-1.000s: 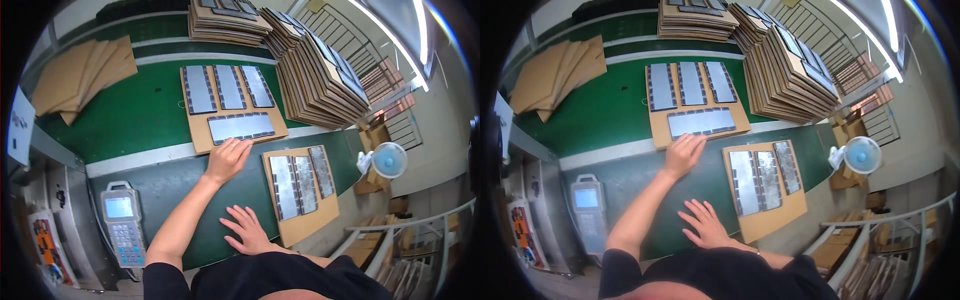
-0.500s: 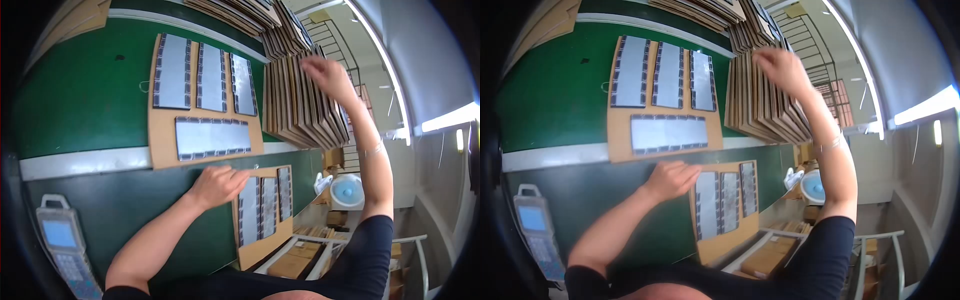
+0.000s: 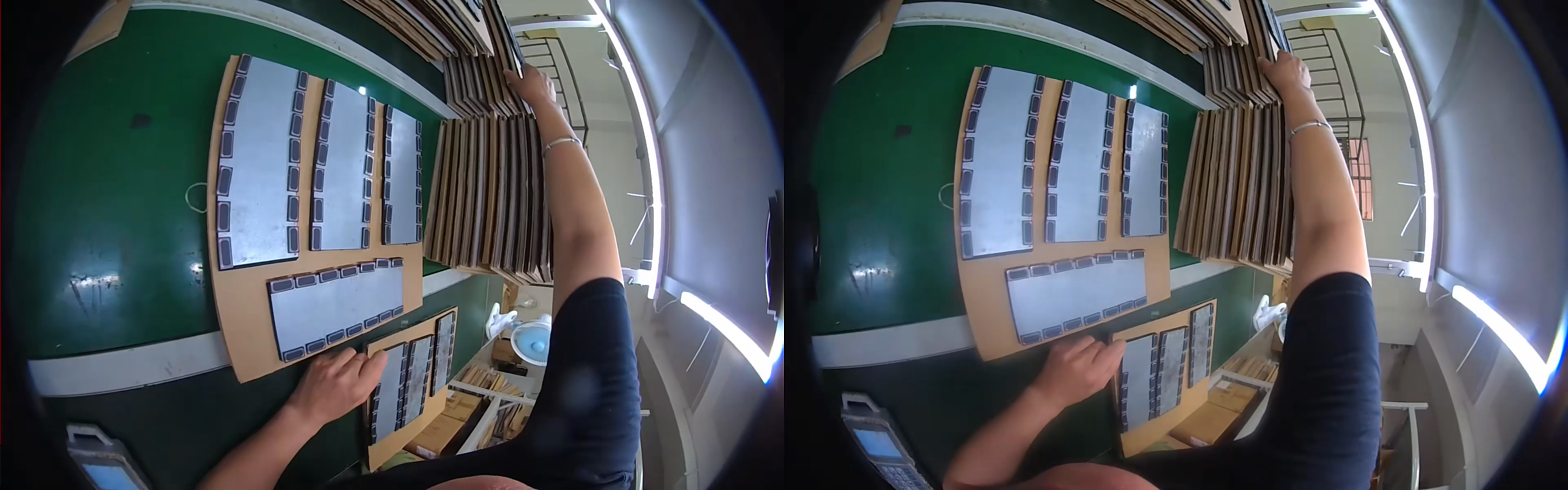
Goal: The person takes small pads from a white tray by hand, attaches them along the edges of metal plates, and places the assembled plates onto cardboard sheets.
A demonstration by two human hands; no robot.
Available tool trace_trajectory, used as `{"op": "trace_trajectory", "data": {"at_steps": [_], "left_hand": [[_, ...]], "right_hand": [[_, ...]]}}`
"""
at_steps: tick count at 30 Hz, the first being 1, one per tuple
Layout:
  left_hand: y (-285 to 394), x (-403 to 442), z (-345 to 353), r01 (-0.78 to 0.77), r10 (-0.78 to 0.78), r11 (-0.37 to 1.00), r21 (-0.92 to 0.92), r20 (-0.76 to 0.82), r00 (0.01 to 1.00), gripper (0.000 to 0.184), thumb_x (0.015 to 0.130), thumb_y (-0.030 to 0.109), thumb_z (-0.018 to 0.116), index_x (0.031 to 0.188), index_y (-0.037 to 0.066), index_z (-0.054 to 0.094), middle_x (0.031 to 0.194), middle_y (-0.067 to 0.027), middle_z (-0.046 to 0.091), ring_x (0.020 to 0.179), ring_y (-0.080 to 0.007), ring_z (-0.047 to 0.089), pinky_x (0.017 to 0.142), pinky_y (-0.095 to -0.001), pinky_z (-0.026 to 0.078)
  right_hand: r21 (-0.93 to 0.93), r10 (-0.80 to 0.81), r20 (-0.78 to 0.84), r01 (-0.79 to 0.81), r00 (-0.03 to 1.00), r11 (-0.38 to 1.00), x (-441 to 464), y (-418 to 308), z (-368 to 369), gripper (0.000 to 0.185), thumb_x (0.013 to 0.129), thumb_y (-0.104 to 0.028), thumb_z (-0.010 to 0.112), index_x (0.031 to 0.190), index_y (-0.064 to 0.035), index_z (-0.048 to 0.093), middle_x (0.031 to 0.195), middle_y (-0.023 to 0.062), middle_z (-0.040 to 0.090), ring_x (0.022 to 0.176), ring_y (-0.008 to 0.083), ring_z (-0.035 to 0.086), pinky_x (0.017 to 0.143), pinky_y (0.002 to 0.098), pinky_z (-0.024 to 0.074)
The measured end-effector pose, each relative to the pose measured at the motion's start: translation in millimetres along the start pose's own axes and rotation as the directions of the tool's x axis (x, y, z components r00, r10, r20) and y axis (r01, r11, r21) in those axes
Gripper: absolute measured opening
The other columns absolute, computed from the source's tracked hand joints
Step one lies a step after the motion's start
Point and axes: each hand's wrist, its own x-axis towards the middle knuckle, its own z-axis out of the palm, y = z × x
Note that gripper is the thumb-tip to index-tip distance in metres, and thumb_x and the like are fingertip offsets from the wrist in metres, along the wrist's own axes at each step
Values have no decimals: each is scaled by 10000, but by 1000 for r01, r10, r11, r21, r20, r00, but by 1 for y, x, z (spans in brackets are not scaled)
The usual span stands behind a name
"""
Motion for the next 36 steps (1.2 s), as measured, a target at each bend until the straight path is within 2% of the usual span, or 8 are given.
{"op": "trace_trajectory", "data": {"at_steps": [10,11,15,23,26,27,31,36], "left_hand": [[-2,2,-2,93,-93,996,-6,29,995,111,885,101,686,971,87,618,655,28,563,692,-120,644,581,-276,541],[-2,1,-2,96,-96,995,-10,29,995,117,886,99,685,983,84,622,661,25,573,700,-122,652,584,-274,543],[-3,1,2,99,-100,994,-48,-40,994,150,863,96,727,995,101,657,640,8,556,603,-164,605,544,-304,498],[-3,1,-4,107,-107,994,3,65,992,144,890,91,665,1027,64,630,684,14,609,710,-125,676,626,-266,571],[-3,1,-4,116,-116,993,-3,62,991,142,891,93,663,1026,65,629,685,9,610,722,-131,682,639,-268,579],[-3,0,-3,118,-117,993,-4,53,992,143,891,93,663,1027,65,629,687,6,613,726,-134,685,642,-270,581],[-4,0,-1,128,-127,992,-12,45,991,130,896,94,659,1018,62,626,692,-4,623,742,-142,694,651,-275,585],[-4,1,-1,132,-132,991,-11,22,991,93,900,89,654,983,70,617,697,-11,630,735,-145,695,632,-279,584]], "right_hand": [[-145,-11,86,23,996,989,25,-4,32,644,899,-501,727,1343,-70,547,1275,213,691,1248,395,631,1028,473,532],[-192,16,192,22,981,981,26,-8,31,839,890,-480,740,1531,-91,363,1398,229,615,1290,383,610,1032,490,534],[-311,39,183,20,982,950,-1,-23,35,1193,851,-460,784,1664,-214,-54,1575,238,418,1313,378,597,988,574,546],[-455,52,21,-37,998,890,-8,-26,61,1046,882,-413,738,1669,-274,63,1650,204,295,1418,377,487,1101,560,456],[-764,-188,-20,106,982,637,-23,-37,59,961,925,-374,679,1669,-278,78,1693,170,221,1535,374,287,1189,599,315],[-771,-189,19,135,982,622,-35,-45,50,725,987,-377,584,1638,-320,269,1696,130,242,1579,345,152,1243,578,197],[-671,-312,337,460,888,582,-27,-38,53,381,1068,-383,427,1374,-379,653,1667,78,328,1584,294,151,1270,536,119],[-681,-297,375,478,878,554,-18,-40,57,376,1071,-329,427,1364,-367,659,1616,64,409,1571,258,206,1271,538,122]]}}
